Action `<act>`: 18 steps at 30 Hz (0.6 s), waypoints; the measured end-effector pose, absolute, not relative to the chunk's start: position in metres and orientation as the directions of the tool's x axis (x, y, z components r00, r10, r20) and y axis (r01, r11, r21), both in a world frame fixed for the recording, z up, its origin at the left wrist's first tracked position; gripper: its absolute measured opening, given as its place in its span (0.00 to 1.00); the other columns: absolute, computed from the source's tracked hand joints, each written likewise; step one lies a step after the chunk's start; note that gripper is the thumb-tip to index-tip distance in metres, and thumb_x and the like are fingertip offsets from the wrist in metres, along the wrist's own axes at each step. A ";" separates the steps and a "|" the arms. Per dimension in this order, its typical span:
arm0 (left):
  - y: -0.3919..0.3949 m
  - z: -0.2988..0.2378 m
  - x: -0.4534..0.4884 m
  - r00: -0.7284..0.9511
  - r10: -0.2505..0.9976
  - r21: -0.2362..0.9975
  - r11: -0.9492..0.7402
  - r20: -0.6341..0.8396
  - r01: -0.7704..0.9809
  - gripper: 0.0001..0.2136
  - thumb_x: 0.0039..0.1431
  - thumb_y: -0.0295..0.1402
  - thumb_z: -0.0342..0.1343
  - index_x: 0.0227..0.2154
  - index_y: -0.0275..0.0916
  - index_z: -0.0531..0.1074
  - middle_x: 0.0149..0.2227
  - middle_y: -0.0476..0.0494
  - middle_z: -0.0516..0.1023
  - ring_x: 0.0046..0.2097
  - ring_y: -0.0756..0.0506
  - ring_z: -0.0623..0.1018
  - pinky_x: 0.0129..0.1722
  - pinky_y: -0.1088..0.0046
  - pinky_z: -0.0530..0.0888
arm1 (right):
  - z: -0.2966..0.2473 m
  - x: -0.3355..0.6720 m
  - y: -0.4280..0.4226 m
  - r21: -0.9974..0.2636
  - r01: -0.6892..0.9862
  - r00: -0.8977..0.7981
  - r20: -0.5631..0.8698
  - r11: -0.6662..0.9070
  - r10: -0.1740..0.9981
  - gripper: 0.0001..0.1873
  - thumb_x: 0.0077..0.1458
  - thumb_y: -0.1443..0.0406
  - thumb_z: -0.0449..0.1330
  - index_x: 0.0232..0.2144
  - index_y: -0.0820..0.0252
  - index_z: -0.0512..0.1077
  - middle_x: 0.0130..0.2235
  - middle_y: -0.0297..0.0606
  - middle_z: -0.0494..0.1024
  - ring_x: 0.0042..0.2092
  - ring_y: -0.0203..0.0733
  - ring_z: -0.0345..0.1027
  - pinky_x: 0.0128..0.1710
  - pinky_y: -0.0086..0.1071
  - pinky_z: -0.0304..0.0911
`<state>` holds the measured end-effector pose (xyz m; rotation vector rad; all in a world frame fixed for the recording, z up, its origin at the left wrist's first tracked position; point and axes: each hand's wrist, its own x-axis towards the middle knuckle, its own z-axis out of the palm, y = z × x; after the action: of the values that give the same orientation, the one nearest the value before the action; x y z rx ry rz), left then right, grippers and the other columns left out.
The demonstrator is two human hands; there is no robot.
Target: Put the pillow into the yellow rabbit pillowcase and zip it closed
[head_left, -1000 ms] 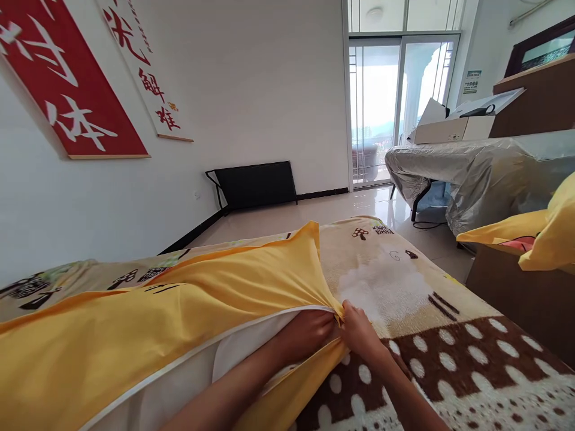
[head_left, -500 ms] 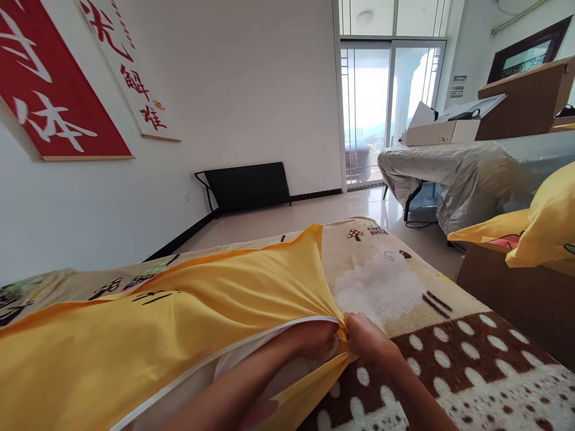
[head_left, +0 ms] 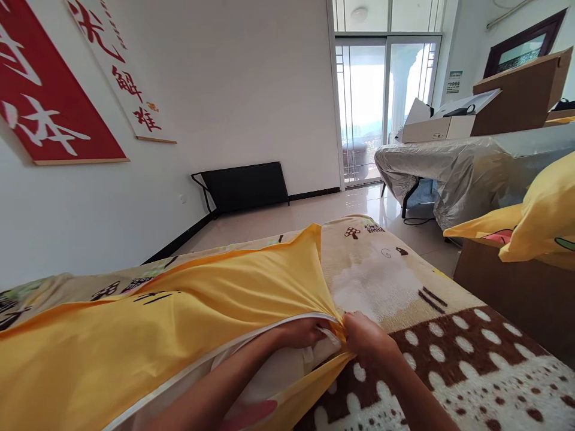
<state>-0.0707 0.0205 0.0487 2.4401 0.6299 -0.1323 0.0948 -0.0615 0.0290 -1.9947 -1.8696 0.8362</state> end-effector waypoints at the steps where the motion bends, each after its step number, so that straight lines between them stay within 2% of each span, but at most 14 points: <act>1: 0.019 0.052 -0.071 0.884 0.404 0.537 -0.704 -0.236 0.465 0.19 0.50 0.21 0.46 0.44 0.38 0.73 0.48 0.47 0.76 0.51 0.48 0.73 0.54 0.73 0.65 | 0.029 0.095 -0.061 -0.570 0.812 -0.016 -0.238 -0.126 0.971 0.11 0.39 0.77 0.54 0.26 0.64 0.72 0.17 0.34 0.66 0.19 0.37 0.63 0.24 0.29 0.56; 4: 0.011 0.061 -0.070 0.899 0.376 0.517 -0.736 -0.225 0.437 0.23 0.43 0.18 0.45 0.42 0.39 0.74 0.48 0.48 0.76 0.49 0.47 0.73 0.54 0.73 0.66 | 0.031 0.095 -0.059 -0.567 0.813 -0.041 -0.285 -0.134 0.958 0.10 0.41 0.77 0.53 0.25 0.66 0.72 0.16 0.34 0.65 0.16 0.35 0.59 0.21 0.29 0.55; 8: -0.002 0.064 -0.065 0.963 0.241 0.390 -0.881 -0.120 0.269 0.18 0.46 0.25 0.51 0.41 0.42 0.74 0.49 0.48 0.75 0.49 0.45 0.73 0.51 0.73 0.67 | 0.035 0.095 -0.059 -0.556 0.821 -0.053 -0.303 -0.131 0.952 0.10 0.43 0.74 0.53 0.29 0.67 0.73 0.23 0.40 0.72 0.16 0.34 0.58 0.18 0.28 0.53; 11: -0.006 0.056 -0.058 0.969 0.222 0.343 -0.907 -0.104 0.245 0.15 0.50 0.25 0.48 0.37 0.41 0.76 0.44 0.45 0.77 0.46 0.45 0.74 0.51 0.71 0.68 | 0.037 0.094 -0.062 -0.479 0.873 -0.036 -0.247 -0.089 0.968 0.11 0.47 0.72 0.54 0.35 0.67 0.73 0.34 0.47 0.76 0.27 0.41 0.69 0.23 0.29 0.55; 14: -0.004 0.046 -0.049 0.978 0.201 0.393 -0.896 -0.054 0.206 0.13 0.51 0.24 0.47 0.33 0.39 0.76 0.41 0.44 0.78 0.44 0.45 0.74 0.48 0.72 0.68 | 0.034 0.093 -0.062 -0.369 0.928 -0.002 -0.164 -0.059 0.986 0.14 0.50 0.73 0.53 0.39 0.66 0.72 0.43 0.50 0.74 0.43 0.48 0.69 0.33 0.31 0.57; 18: 0.004 0.032 -0.043 0.974 0.228 0.449 -0.870 -0.007 0.206 0.12 0.57 0.27 0.46 0.34 0.42 0.75 0.45 0.47 0.77 0.47 0.45 0.73 0.51 0.72 0.66 | 0.028 0.093 -0.059 -0.319 0.944 0.039 -0.142 -0.083 0.989 0.15 0.52 0.74 0.51 0.41 0.66 0.71 0.44 0.49 0.73 0.46 0.49 0.67 0.36 0.32 0.54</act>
<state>-0.0425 0.0037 0.0315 2.6600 0.3089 0.0631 0.0925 -0.0594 0.0281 -2.1603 -2.0284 0.4932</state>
